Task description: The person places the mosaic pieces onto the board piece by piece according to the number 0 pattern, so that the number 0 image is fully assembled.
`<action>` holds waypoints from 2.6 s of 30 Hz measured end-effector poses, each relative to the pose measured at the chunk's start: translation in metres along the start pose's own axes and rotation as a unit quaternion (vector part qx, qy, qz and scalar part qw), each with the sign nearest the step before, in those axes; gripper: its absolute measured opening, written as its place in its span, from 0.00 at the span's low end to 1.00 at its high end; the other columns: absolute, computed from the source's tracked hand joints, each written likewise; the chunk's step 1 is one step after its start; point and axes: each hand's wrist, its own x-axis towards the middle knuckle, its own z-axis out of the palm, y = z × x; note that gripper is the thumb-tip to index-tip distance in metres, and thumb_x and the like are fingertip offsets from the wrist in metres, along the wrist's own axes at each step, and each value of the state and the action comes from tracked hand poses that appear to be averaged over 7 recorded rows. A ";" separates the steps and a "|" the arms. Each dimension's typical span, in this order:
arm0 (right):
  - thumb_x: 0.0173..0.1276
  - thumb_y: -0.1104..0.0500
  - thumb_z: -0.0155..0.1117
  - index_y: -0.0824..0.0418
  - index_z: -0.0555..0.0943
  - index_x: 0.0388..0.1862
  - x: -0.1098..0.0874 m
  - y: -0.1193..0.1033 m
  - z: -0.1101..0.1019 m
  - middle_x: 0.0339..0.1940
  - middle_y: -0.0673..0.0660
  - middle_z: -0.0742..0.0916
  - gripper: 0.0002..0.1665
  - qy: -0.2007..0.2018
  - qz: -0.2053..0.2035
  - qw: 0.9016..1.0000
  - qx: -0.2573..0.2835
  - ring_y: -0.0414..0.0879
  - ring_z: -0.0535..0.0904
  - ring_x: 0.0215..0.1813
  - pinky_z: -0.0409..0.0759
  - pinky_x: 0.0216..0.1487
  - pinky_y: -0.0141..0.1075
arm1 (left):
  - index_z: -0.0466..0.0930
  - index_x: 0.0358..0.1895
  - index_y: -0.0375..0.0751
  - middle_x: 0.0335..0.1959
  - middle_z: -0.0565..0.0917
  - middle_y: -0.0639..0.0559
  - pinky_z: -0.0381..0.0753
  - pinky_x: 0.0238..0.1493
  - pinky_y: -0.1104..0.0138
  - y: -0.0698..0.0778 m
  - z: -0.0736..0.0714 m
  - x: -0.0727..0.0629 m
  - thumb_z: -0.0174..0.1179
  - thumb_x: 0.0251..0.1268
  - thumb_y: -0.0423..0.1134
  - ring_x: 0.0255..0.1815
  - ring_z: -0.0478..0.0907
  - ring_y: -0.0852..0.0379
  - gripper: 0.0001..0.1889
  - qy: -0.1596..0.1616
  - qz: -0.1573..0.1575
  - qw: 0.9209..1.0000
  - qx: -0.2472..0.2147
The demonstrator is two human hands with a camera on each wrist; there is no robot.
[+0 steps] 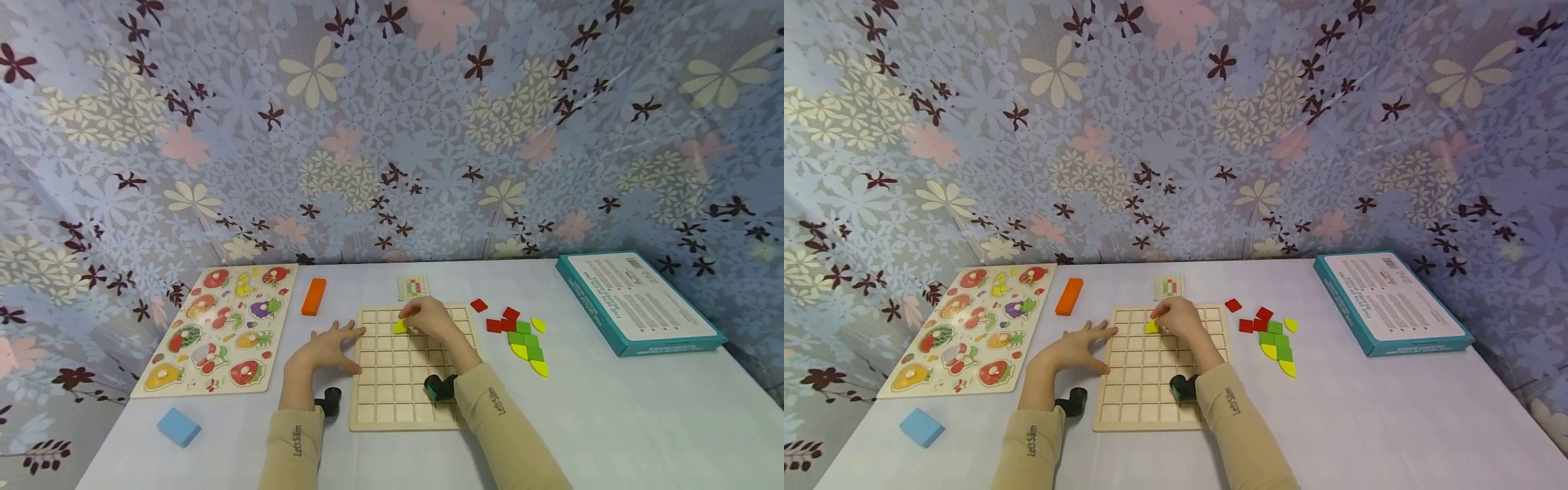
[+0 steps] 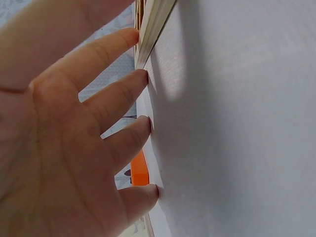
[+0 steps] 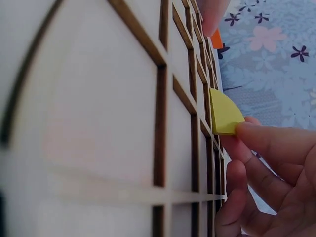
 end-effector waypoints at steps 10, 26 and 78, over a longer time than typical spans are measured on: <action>0.58 0.66 0.64 0.62 0.84 0.32 0.000 0.001 0.002 0.32 0.55 0.84 0.04 -0.003 0.001 0.999 -0.047 0.46 0.77 0.34 0.76 0.34 0.36 | 0.65 0.67 0.48 0.72 0.56 0.45 0.30 0.65 0.35 0.001 0.000 0.000 0.72 0.43 0.41 0.73 0.43 0.40 0.41 0.001 -0.004 1.000 -0.003; 0.53 0.67 0.68 0.61 0.85 0.32 0.002 -0.002 0.005 0.31 0.54 0.83 0.06 -0.013 0.010 0.996 -0.088 0.46 0.76 0.35 0.78 0.37 0.38 | 0.65 0.67 0.49 0.72 0.57 0.46 0.30 0.65 0.36 -0.001 0.001 -0.002 0.72 0.42 0.41 0.73 0.43 0.40 0.42 0.003 -0.008 1.000 -0.012; 0.63 0.63 0.59 0.64 0.79 0.50 -0.033 0.032 -0.050 0.40 0.61 0.81 0.16 0.049 0.009 0.999 -0.008 0.51 0.81 0.34 0.80 0.36 0.41 | 0.65 0.67 0.48 0.71 0.57 0.45 0.31 0.65 0.36 -0.004 0.002 0.000 0.72 0.42 0.41 0.73 0.44 0.40 0.42 0.012 0.002 1.000 0.000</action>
